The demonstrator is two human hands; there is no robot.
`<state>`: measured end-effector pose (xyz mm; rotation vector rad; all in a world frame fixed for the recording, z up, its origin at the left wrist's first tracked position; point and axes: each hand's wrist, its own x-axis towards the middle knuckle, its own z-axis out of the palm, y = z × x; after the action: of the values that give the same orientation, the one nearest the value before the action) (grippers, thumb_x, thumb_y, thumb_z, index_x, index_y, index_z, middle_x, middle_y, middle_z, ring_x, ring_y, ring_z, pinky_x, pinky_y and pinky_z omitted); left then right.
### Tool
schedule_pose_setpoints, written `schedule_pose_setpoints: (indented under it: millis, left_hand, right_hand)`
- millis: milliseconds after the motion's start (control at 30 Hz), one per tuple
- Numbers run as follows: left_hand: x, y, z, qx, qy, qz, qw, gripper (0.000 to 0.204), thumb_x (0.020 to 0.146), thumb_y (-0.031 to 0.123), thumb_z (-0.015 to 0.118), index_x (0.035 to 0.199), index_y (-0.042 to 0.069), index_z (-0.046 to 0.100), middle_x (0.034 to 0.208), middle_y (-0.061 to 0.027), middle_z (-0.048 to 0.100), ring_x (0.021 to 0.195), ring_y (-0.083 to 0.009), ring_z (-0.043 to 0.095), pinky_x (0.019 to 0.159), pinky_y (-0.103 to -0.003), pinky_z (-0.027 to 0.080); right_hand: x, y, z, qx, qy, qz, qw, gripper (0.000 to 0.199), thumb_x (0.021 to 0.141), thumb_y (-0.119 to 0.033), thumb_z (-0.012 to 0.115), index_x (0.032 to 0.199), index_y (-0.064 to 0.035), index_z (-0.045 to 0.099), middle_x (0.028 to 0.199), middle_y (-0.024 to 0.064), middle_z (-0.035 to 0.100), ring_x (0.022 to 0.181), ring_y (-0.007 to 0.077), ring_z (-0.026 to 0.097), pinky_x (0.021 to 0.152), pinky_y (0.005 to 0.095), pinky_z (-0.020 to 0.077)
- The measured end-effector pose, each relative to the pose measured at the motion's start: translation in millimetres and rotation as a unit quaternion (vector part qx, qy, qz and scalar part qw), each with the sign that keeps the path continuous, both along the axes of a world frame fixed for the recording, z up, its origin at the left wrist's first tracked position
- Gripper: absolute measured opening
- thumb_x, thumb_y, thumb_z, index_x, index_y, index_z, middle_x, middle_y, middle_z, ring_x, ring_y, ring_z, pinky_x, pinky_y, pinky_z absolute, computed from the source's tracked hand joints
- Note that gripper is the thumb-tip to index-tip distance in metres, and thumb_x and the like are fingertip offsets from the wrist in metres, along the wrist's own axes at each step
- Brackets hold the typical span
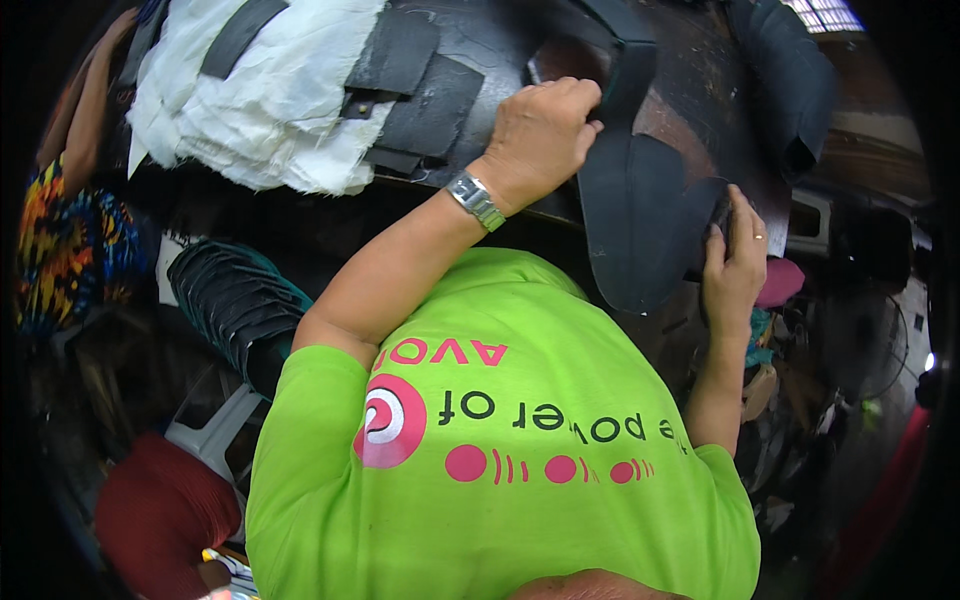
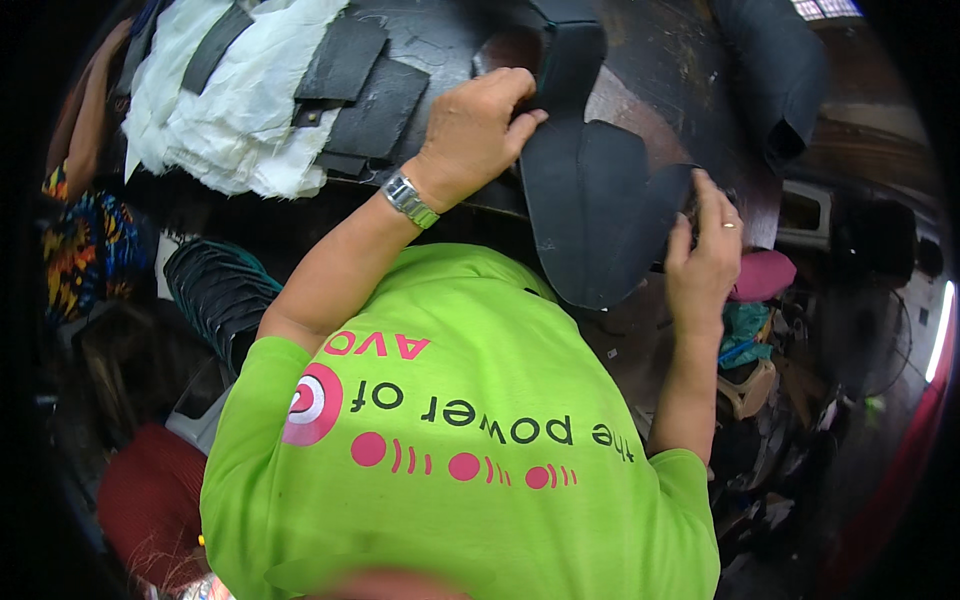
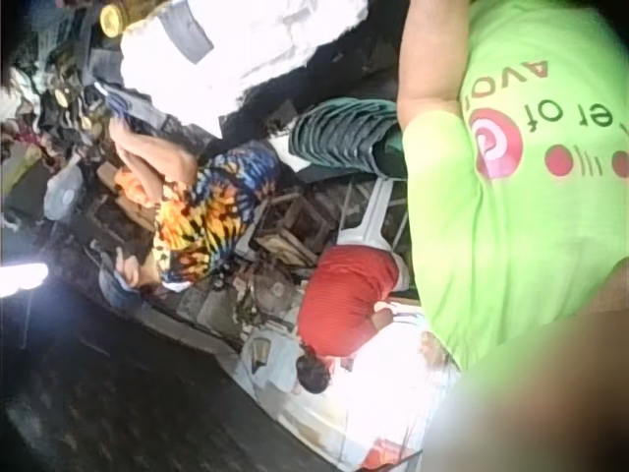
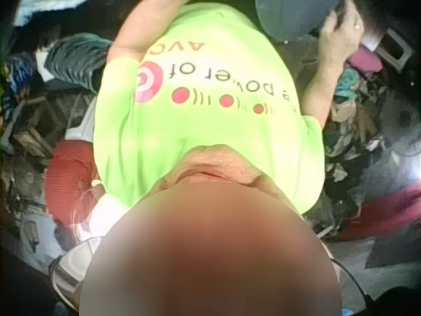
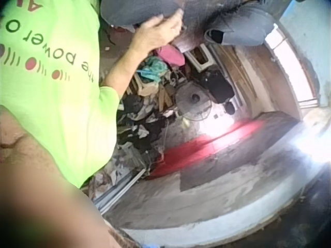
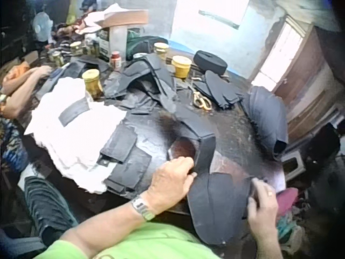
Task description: The person repeatedly picks up a black slipper, places a small black rubber patch over a worn area, and uses a hammer to tap the patch into place. The person turns the slipper over to inspect the sole and repeats the patching process on different spots.
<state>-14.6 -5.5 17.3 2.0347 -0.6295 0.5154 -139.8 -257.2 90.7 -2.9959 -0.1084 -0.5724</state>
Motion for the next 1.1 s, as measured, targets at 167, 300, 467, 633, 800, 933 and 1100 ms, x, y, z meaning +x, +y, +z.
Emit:
schedule_pose_setpoints:
  millis: [167, 300, 467, 633, 800, 933, 1100]
  left_hand:
    - [4.8, -1.6, 0.4, 0.020, -0.001, -0.004, 1.000, 0.025, 0.082, 0.017, 0.076, 0.098, 0.005, 0.062, 0.088, -0.0125, 0.066, 0.077, -0.0340, 0.065, 0.065, -0.041, 0.051]
    - [8.3, -1.6, 3.8, 0.015, 0.012, -0.022, 1.000, 0.026, 0.082, 0.018, 0.077, 0.097, 0.003, 0.062, 0.081, -0.0134, 0.063, 0.067, -0.0310, 0.063, 0.062, -0.039, 0.050]
    - [8.0, -0.7, 11.8, 0.012, 0.097, -0.035, 0.995, 0.024, 0.081, 0.012, 0.077, 0.085, 0.001, 0.056, 0.068, -0.0110, 0.056, 0.057, -0.0229, 0.053, 0.057, -0.034, 0.044]
    - [8.1, 0.0, 13.5, 0.033, 0.114, -0.041, 0.992, 0.023, 0.081, 0.013, 0.076, 0.092, 0.003, 0.059, 0.080, -0.0141, 0.063, 0.066, -0.0335, 0.060, 0.063, -0.042, 0.048]
    - [9.6, 0.4, 10.1, 0.021, 0.109, -0.042, 0.993, 0.023, 0.081, 0.013, 0.077, 0.089, 0.002, 0.058, 0.075, -0.0132, 0.061, 0.063, -0.0285, 0.058, 0.060, -0.038, 0.046]
    - [12.2, -0.1, 9.9, 0.006, 0.098, -0.041, 0.994, 0.025, 0.083, 0.015, 0.078, 0.086, 0.000, 0.057, 0.067, -0.0102, 0.058, 0.056, -0.0186, 0.052, 0.056, -0.032, 0.044]
    - [9.7, 1.8, 9.7, 0.048, 0.156, -0.016, 0.986, 0.025, 0.081, 0.022, 0.078, 0.092, 0.006, 0.062, 0.070, -0.0112, 0.064, 0.064, -0.0315, 0.064, 0.059, -0.041, 0.048]
  right_hand:
    - [-22.8, -83.9, -44.8, -0.068, 0.179, -0.187, 0.964, 0.061, 0.084, -0.002, 0.058, 0.143, -0.0101, 0.046, 0.113, 0.0236, 0.060, 0.105, 0.0442, 0.060, 0.086, 0.0514, 0.0496]
    - [-14.7, -108.8, -38.8, 0.038, 0.058, -0.110, 0.992, 0.041, 0.089, -0.010, 0.059, 0.130, -0.0058, 0.057, 0.106, 0.0251, 0.061, 0.102, 0.0473, 0.058, 0.087, 0.0516, 0.0469]
    - [12.5, -41.6, 31.2, 0.519, -0.078, -0.061, 0.849, 0.043, 0.105, -0.019, 0.052, 0.147, -0.0096, 0.049, 0.085, 0.0038, 0.058, 0.060, 0.0076, 0.050, 0.052, 0.0231, 0.0424]
    - [29.5, 29.2, 13.5, 0.172, -0.030, 0.118, 0.978, 0.037, 0.100, -0.019, 0.058, 0.131, 0.0011, 0.056, 0.090, 0.0209, 0.069, 0.075, 0.0327, 0.069, 0.072, 0.0397, 0.0545]
    - [21.8, 29.5, -6.3, 0.376, 0.078, 0.038, 0.923, 0.040, 0.099, -0.015, 0.061, 0.137, -0.0046, 0.055, 0.095, 0.0215, 0.072, 0.085, 0.0334, 0.072, 0.077, 0.0383, 0.0541]
    - [16.9, 38.9, -5.6, 0.194, 0.176, 0.043, 0.964, 0.045, 0.097, -0.013, 0.064, 0.140, -0.0041, 0.052, 0.085, 0.0109, 0.072, 0.071, 0.0157, 0.066, 0.065, 0.0311, 0.0512]
    - [11.0, 47.4, 2.1, 0.424, 0.078, -0.007, 0.902, 0.044, 0.099, -0.022, 0.061, 0.140, -0.0088, 0.052, 0.086, 0.0244, 0.069, 0.077, 0.0416, 0.069, 0.069, 0.0473, 0.0522]
